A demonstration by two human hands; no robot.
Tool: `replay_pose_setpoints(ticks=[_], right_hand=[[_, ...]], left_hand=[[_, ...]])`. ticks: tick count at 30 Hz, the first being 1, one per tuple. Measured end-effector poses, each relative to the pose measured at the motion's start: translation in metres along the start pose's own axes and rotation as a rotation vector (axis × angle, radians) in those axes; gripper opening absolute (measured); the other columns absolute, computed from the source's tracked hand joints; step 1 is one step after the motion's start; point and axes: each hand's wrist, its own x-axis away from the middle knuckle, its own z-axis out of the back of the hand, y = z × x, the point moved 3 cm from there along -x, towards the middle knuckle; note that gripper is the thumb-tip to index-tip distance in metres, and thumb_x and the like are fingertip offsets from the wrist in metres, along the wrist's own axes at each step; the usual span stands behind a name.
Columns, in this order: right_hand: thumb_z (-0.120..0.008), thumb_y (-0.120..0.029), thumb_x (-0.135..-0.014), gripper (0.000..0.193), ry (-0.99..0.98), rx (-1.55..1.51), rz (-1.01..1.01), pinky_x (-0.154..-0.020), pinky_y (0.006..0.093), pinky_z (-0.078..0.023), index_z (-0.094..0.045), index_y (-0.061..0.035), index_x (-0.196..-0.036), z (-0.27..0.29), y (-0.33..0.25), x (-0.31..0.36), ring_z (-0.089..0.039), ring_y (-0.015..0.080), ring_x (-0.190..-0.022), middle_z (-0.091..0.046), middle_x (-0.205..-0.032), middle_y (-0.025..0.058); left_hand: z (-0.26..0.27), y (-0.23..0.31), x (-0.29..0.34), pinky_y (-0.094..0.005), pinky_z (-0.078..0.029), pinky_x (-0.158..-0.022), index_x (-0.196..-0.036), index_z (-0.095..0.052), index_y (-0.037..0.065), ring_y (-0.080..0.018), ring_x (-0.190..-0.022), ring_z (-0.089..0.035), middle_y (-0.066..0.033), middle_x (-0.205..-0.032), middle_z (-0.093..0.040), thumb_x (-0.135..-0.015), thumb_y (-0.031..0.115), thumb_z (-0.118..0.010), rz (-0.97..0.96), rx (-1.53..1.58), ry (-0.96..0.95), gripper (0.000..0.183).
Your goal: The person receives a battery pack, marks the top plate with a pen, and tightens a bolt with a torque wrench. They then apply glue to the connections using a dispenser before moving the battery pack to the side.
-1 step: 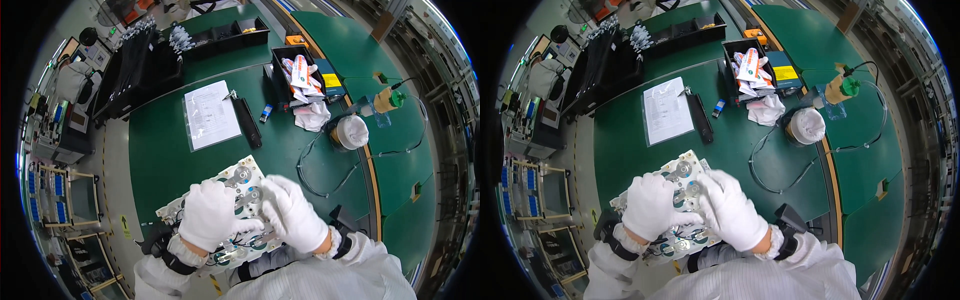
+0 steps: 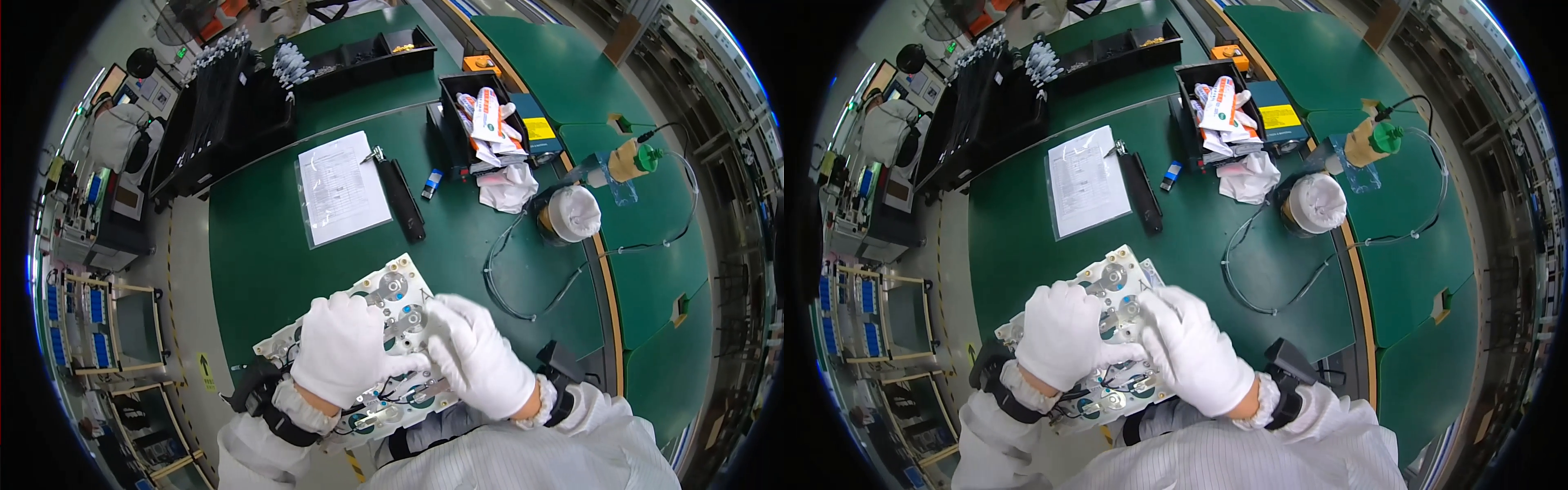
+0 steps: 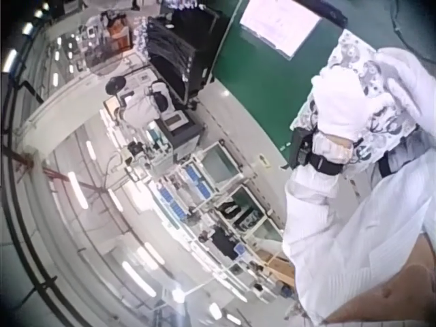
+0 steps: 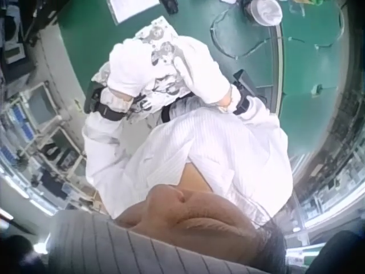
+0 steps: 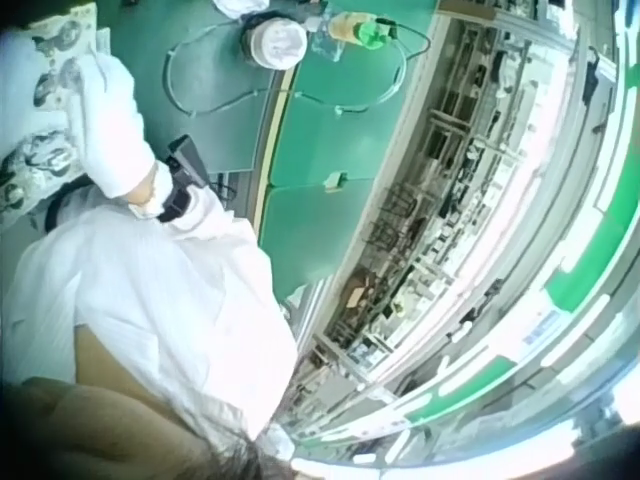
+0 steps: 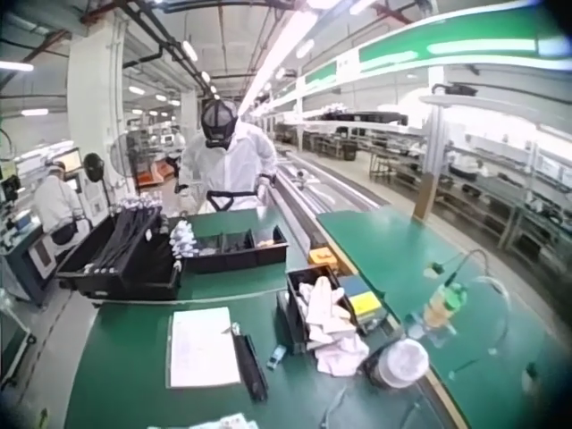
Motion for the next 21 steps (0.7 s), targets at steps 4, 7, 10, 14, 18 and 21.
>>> replay_pose_setpoints(ticks=[4, 7, 10, 14, 18, 21], right_hand=[[-0.062, -0.015, -0.083, 0.048, -0.025, 0.04, -0.07, -0.09, 0.0414, -0.045, -0.046, -0.0028, -0.127, -0.003, -0.002, 0.017, -0.049, 0.0382, -0.11, -0.046, -0.123, 0.0225], [-0.062, -0.002, -0.079, 0.055, -0.042, -0.05, -0.082, -0.092, 0.0404, -0.045, -0.042, -0.0042, -0.13, -0.008, 0.005, 0.017, -0.048, 0.0404, -0.113, -0.041, -0.127, 0.0249], [-0.061, -0.001, -0.079, 0.054, -0.082, -0.093, -0.105, -0.093, 0.0405, -0.045, -0.042, -0.0051, -0.13, -0.006, 0.005, 0.015, -0.047, 0.0415, -0.114, -0.039, -0.129, 0.026], [-0.061, -0.002, -0.079, 0.054, -0.085, -0.11, -0.042, -0.094, 0.0403, -0.044, -0.042, -0.005, -0.13, -0.008, 0.006, 0.012, -0.048, 0.0422, -0.114, -0.037, -0.13, 0.0271], [-0.063, -0.015, -0.081, 0.042, -0.038, 0.007, -0.039, -0.087, 0.0429, -0.047, -0.051, -0.0066, -0.121, 0.004, 0.001, -0.002, -0.05, 0.0388, -0.109, -0.046, -0.125, 0.022], [-0.064, -0.017, -0.08, 0.032, 0.025, 0.158, 0.099, -0.081, 0.0402, -0.049, -0.057, -0.0069, -0.11, 0.015, -0.01, -0.03, -0.053, 0.0347, -0.104, -0.053, -0.113, 0.0172]], left_hand=[[-0.006, 0.002, -0.012, -0.0372, -0.039, -0.048, -0.051, -0.057, 0.007, -0.0234, -0.046, -0.052, -0.0064, -0.047, -0.049, -0.065, 0.055, -0.071, -0.089, 0.042, 0.025, 0.051], [-0.005, 0.004, -0.02, -0.0364, -0.04, -0.048, -0.05, -0.059, 0.007, -0.0231, -0.046, -0.053, -0.0064, -0.047, -0.05, -0.066, 0.054, -0.071, -0.159, 0.03, -0.018, 0.051], [-0.005, 0.005, -0.023, -0.036, -0.041, -0.048, -0.05, -0.06, 0.007, -0.0228, -0.046, -0.053, -0.0066, -0.046, -0.051, -0.067, 0.054, -0.07, -0.192, 0.017, -0.059, 0.05], [-0.007, 0.003, -0.02, -0.0365, -0.041, -0.049, -0.049, -0.059, 0.007, -0.0226, -0.044, -0.052, -0.0075, -0.045, -0.051, -0.068, 0.054, -0.069, -0.162, 0.013, -0.09, 0.052], [0.0, -0.002, -0.01, -0.0367, -0.042, -0.05, -0.054, -0.059, 0.006, -0.0229, -0.048, -0.054, -0.0074, -0.048, -0.051, -0.068, 0.053, -0.07, -0.048, 0.07, -0.113, 0.05], [0.01, -0.016, 0.008, -0.0377, -0.043, -0.056, -0.065, -0.06, 0.009, -0.0247, -0.059, -0.056, -0.0064, -0.06, -0.054, -0.065, 0.043, -0.076, 0.011, 0.186, -0.143, 0.038]])
